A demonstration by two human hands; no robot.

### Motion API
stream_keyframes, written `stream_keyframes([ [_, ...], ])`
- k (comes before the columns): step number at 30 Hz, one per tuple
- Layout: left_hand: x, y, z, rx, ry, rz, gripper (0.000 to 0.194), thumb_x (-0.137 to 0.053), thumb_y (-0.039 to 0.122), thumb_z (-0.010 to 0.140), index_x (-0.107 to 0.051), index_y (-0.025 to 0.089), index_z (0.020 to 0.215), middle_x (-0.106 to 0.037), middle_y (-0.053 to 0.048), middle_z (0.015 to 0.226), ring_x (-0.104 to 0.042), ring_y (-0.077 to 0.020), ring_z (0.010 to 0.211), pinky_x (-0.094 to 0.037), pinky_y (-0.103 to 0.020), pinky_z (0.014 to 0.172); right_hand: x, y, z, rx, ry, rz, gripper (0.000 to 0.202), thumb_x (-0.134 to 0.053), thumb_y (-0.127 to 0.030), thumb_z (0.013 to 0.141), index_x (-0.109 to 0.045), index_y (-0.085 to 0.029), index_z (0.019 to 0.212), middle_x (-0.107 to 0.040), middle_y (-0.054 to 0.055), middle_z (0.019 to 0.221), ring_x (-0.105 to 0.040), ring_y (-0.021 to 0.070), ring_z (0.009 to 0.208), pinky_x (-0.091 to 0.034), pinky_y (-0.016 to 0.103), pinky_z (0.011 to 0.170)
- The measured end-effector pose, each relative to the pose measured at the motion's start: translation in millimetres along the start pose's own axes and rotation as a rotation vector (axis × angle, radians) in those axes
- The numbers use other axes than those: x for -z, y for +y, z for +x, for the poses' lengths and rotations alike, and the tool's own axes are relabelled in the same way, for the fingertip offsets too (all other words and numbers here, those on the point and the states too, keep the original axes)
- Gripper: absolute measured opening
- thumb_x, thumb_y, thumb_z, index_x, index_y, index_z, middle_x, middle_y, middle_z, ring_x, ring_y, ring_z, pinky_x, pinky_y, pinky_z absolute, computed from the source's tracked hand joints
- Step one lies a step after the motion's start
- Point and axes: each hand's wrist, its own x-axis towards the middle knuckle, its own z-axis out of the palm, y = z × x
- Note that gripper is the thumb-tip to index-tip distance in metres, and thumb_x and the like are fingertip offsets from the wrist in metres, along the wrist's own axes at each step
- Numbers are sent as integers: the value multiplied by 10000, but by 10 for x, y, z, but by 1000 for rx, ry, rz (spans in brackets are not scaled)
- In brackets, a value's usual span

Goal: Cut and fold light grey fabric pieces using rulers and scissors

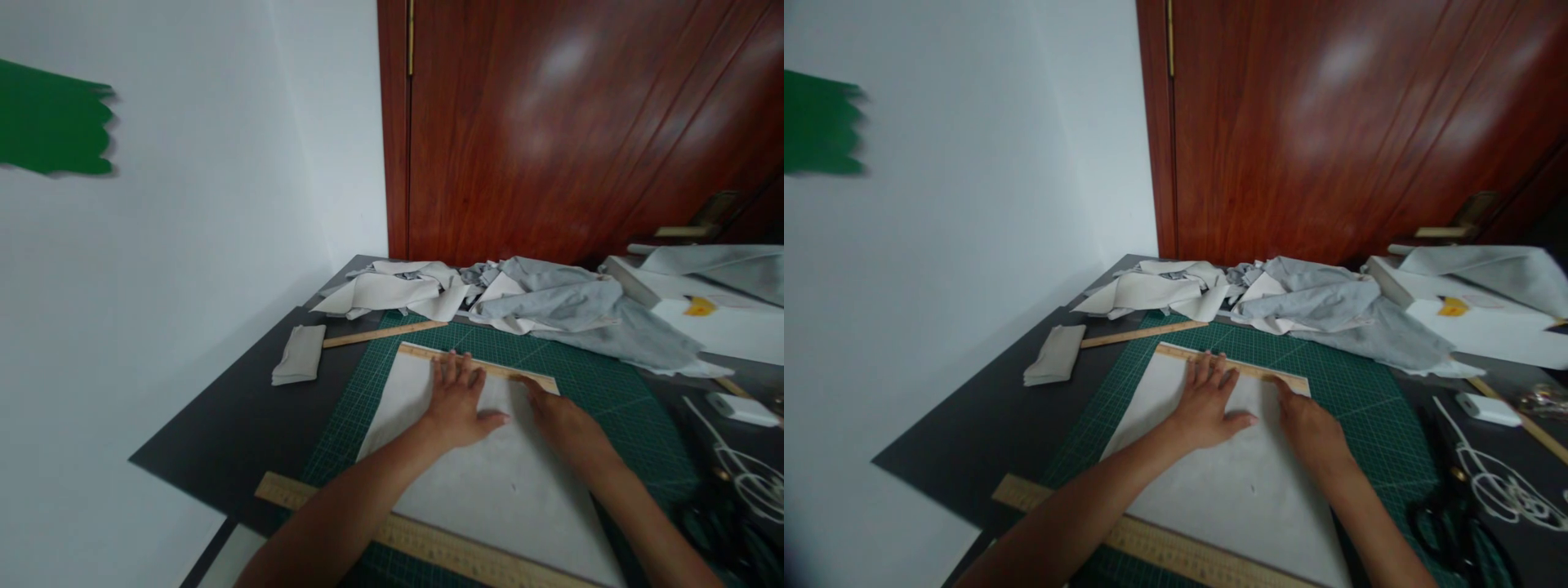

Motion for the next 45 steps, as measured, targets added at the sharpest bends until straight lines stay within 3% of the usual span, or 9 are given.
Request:
stream_keyframes([
  [3, -17, -20, 21, 16, -29, 12, 951, -419, 832, 905, -392, 194, 1610, -264, -174, 1709, -113, -453, 1594, -97, -697, 1254, 160, -162, -45, 2, -108, 52, 439, -340, -236, 1027, -564, -89, 1374, -795, 196, 943, -769, 295, 854, -526, 358, 723],
  [6, 1, -29, 53, 14, -85, 32, 993, -490, 816, 874, -378, 169, 1618, -218, -190, 1719, -79, -460, 1597, -70, -694, 1257, 407, -375, -148, 224, -283, 198, 272, -412, -201, 983, -671, -189, 1064, -780, 100, 891, -733, 235, 828, -471, 302, 705],
  [10, 48, -19, 73, 10, -141, 61, 959, -501, 778, 895, -354, 182, 1633, -181, -186, 1728, -45, -466, 1598, -42, -693, 1256, 663, -531, -303, 273, -293, 159, 103, -617, -264, 901, -692, -209, 946, -747, 54, 832, -679, 220, 781, -405, 290, 676],
  [14, 42, -28, 80, 18, -107, 97, 894, -427, 766, 949, -357, 194, 1633, -208, -188, 1720, -69, -459, 1598, -46, -679, 1260, 674, -661, -461, 391, -365, 268, 337, -852, -484, 725, -727, -229, 907, -745, 17, 849, -670, 215, 773, -402, 276, 651],
  [19, -5, -68, 98, -4, -94, 112, 949, -389, 825, 930, -364, 181, 1626, -230, -194, 1715, -96, -452, 1597, -65, -677, 1255, 523, -1016, -703, 588, -435, 171, 532, -894, -610, 607, -763, -172, 880, -759, 48, 761, -694, 250, 685, -439, 316, 642],
  [30, 71, -79, 92, -5, -112, 116, 920, -440, 811, 924, -359, 222, 1626, -232, -194, 1715, -122, -449, 1594, -107, -664, 1245, 691, -1365, -1003, 536, -504, -17, 264, -806, -293, 786, -804, -88, 952, -821, 178, 894, -791, 332, 821, -528, 356, 701],
  [36, 191, -50, 70, -20, -199, 113, 1007, -457, 839, 893, -301, 187, 1645, -150, -227, 1723, -37, -449, 1600, -80, -648, 1252, 718, -1297, -978, 476, -535, 6, 370, -867, -406, 741, -832, -109, 959, -820, 186, 945, -783, 338, 853, -525, 341, 685],
  [41, 257, -88, 101, -15, -317, 63, 1111, -467, 878, 853, -177, 187, 1673, -37, -221, 1734, 73, -435, 1597, -52, -660, 1247, 634, -987, -832, 609, -651, 60, 304, -869, -402, 709, -840, -223, 953, -807, 41, 856, -735, 263, 784, -429, 288, 622],
  [45, 303, -137, 165, -10, -404, -43, 1194, -435, 913, 836, -32, 175, 1684, 63, -209, 1734, 152, -402, 1591, 26, -625, 1258, 656, -692, -618, 509, -830, 117, 316, -832, -349, 710, -834, -238, 1006, -776, -2, 844, -666, 204, 724, -378, 259, 577],
])
